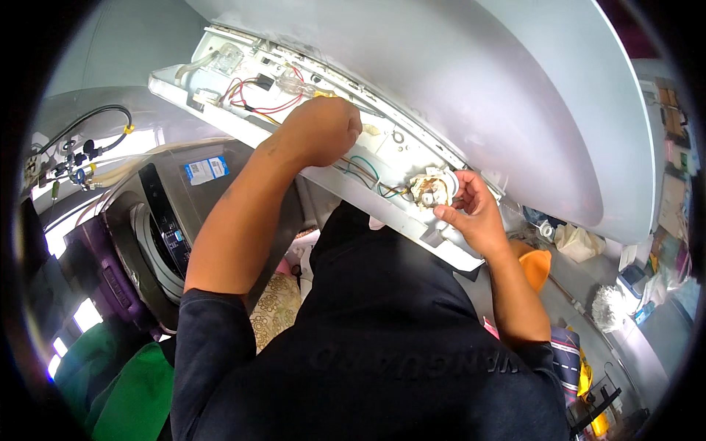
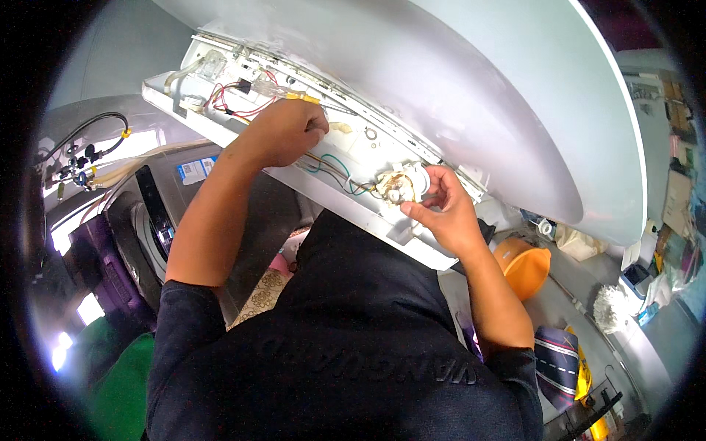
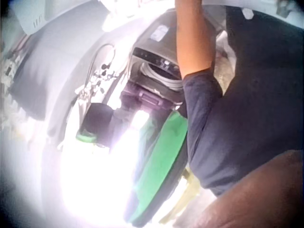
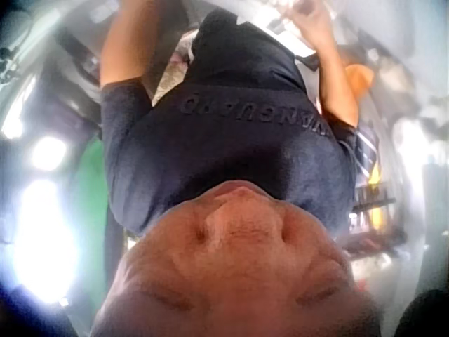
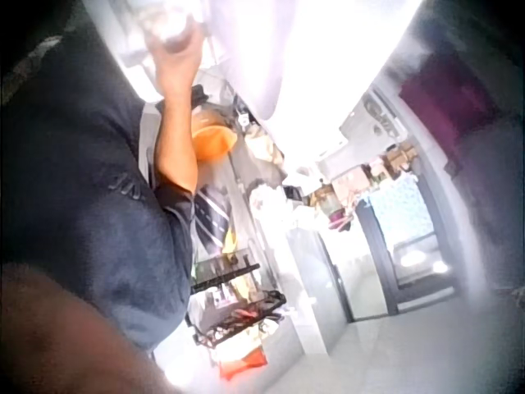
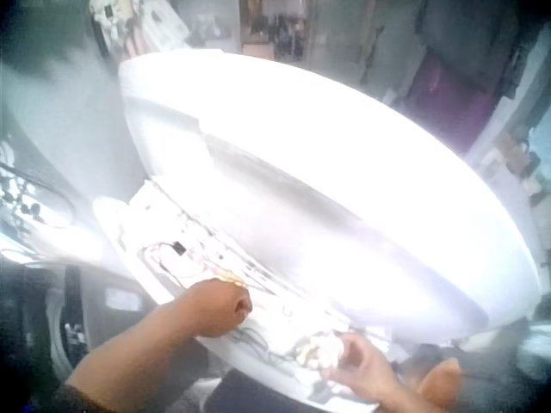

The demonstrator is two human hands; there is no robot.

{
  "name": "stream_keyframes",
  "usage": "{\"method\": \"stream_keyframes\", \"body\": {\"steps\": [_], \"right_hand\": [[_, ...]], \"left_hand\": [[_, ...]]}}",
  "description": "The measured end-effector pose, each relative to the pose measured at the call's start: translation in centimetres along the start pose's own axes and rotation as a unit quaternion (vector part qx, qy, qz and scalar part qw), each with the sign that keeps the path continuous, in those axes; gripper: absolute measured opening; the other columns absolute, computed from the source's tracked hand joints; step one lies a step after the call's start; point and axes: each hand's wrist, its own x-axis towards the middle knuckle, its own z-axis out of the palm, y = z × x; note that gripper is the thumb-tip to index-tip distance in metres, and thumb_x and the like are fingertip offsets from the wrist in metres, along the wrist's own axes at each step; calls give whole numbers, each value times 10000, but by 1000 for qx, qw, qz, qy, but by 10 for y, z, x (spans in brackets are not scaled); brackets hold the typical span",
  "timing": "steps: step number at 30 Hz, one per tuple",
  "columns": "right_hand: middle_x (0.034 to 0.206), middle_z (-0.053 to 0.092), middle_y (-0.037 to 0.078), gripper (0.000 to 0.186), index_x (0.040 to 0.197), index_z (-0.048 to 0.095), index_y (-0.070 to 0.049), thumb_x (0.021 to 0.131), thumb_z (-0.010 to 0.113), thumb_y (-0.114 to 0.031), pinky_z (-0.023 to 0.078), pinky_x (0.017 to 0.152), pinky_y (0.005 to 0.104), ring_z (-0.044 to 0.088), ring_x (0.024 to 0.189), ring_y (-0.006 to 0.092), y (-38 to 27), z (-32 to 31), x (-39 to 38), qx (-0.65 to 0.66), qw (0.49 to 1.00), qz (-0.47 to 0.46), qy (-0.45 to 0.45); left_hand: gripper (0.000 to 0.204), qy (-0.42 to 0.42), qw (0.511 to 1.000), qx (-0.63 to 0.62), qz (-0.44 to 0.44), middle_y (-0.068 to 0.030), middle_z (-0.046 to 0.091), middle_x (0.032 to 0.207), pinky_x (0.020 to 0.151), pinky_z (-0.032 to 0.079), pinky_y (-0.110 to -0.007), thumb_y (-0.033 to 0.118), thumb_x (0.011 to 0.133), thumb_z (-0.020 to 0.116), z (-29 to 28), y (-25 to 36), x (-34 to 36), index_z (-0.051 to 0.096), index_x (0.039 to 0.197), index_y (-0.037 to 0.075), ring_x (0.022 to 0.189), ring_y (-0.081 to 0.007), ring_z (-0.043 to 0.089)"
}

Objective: The person works on the internal wiring of a white appliance, likely a washing machine, using a head-mounted camera. They manipulate a small white plastic component, connecting and disconnecting wires, and adjusting the assembly within the open casing. The person handles the component repeatedly, testing connections and repositioning it within the machine's interior.

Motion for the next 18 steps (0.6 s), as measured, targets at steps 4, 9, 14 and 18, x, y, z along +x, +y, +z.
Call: {"method": "stream_keyframes", "body": {"steps": [4,9,14,18], "right_hand": [[1083,657,22,565,1241,539,-49,790,873,-111,494,841,264,604,961,97,-7,1,0,37,999,23,-16],[1090,649,28,599,1268,517,-36,792,873,-110,487,855,270,605,980,99,-6,-3,-2,21,999,25,-23],[1069,636,21,590,1248,531,-33,768,872,-81,481,853,271,590,970,98,-11,-1,-7,-37,999,26,-17],[1024,578,3,586,1232,547,-49,743,871,-53,496,836,273,571,938,104,-15,4,-11,-53,998,33,1]], "left_hand": [[192,-8,1000,14,20,-176,730,952,843,533,-441,92,868,587,7,-5,-4,738,981,54,938,-360,690],[189,46,998,36,13,-183,722,980,841,529,-440,60,875,595,6,-16,-3,721,1012,28,934,-369,687],[200,57,997,42,-10,-200,704,1035,853,527,-440,43,866,596,-1,-13,-5,713,1026,17,966,-379,678],[215,24,997,57,-42,-208,698,1048,862,529,-430,33,854,609,-10,-3,-8,709,1042,13,973,-368,681]]}}
